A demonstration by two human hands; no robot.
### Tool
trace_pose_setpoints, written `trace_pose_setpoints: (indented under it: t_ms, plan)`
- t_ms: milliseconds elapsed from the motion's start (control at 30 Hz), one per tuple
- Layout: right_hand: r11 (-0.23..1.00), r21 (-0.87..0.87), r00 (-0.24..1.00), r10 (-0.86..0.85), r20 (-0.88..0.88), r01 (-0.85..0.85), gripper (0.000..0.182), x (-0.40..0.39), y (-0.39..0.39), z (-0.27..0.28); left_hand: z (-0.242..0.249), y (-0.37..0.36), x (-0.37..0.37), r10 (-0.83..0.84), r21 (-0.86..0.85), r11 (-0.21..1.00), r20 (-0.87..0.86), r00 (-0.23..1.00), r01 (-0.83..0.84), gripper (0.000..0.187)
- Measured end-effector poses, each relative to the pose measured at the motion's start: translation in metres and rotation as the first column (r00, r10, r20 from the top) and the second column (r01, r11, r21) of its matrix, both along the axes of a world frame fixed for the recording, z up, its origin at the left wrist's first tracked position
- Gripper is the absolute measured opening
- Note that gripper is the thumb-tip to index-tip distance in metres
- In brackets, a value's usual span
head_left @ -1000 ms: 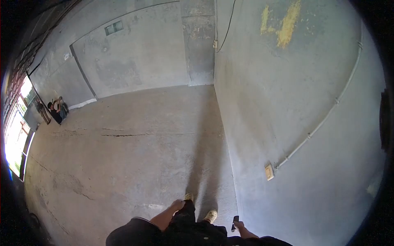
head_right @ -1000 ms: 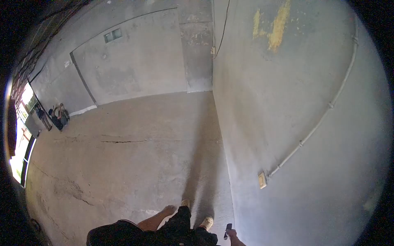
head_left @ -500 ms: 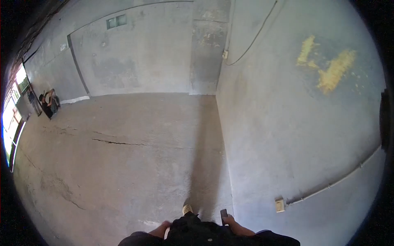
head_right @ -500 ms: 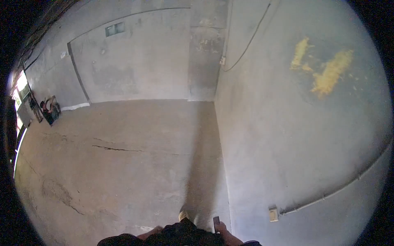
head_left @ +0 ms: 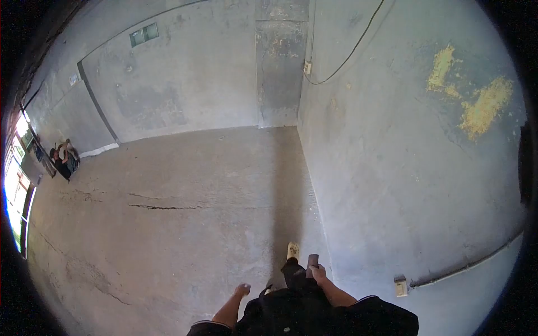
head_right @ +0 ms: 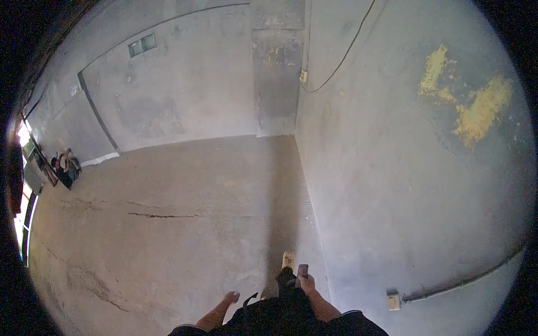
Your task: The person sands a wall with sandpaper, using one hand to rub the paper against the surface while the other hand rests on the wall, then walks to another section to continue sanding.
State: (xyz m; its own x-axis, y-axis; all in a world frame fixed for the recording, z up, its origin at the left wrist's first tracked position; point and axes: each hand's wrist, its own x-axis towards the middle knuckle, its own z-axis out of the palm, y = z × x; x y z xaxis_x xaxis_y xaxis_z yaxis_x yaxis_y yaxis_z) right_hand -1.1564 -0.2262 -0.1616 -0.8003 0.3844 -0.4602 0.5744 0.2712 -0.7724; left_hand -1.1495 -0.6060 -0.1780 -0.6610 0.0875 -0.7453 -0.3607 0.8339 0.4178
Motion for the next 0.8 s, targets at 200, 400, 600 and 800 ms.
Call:
trace_pose_setpoints:
  t_ms: [200, 400, 600, 800]
  plan:
    - [0.902, -0.213, 0.927, -0.366, 0.08, 0.374, 0.046, -0.08, 0.027, -0.034, 0.013, -0.055, 0.018, -0.601, 0.089, 0.762, -0.272, 0.752, 0.641, 0.032]
    - [0.981, 0.063, 0.957, 0.163, 0.239, -0.183, 0.056, -0.193, 0.025, -0.057, 0.034, -0.036, -0.116, -0.417, 0.001, 0.9, -0.296, 0.859, 0.437, 0.035]
    - [0.956, -0.055, 0.939, 0.292, 0.181, -0.287, 0.057, -0.311, 0.016, -0.008, 0.029, -0.007, -0.195, -0.192, -0.031, 0.981, -0.28, 0.941, 0.192, 0.037]
    - [0.92, 0.022, 0.911, 0.384, 0.152, -0.391, 0.052, -0.363, 0.061, -0.027, 0.046, 0.001, -0.246, -0.3, -0.056, 0.953, -0.341, 0.891, 0.299, 0.037]
